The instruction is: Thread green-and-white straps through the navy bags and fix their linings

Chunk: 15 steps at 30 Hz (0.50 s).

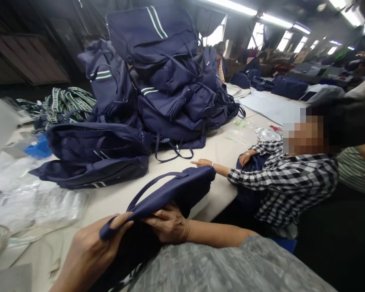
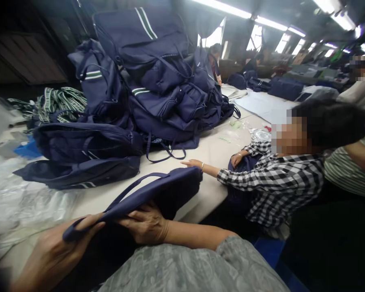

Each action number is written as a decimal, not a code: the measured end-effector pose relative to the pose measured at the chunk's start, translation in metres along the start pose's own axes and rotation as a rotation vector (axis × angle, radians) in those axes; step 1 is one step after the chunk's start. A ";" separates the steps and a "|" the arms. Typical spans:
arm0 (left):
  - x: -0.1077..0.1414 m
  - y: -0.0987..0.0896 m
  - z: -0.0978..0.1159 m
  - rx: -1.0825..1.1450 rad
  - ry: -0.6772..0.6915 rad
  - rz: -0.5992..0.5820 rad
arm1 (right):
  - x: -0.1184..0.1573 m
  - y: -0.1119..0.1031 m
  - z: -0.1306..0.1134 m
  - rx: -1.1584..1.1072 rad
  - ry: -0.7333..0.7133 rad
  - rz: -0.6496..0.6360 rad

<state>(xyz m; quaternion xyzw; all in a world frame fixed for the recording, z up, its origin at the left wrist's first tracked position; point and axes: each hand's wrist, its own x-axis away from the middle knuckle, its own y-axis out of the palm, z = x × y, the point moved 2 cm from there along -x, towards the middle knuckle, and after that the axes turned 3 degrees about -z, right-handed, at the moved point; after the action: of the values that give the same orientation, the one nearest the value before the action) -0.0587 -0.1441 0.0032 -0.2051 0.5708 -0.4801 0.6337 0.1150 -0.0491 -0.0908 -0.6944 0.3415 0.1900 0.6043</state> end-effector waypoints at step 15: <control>0.005 0.058 -0.036 0.056 -0.075 -0.094 | 0.010 0.008 0.019 0.051 0.165 -0.033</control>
<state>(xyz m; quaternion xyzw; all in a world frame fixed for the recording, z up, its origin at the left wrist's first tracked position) -0.0709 -0.1117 -0.0561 -0.2319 0.5228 -0.5171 0.6368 0.1194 -0.0337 -0.1073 -0.6977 0.3832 0.1133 0.5946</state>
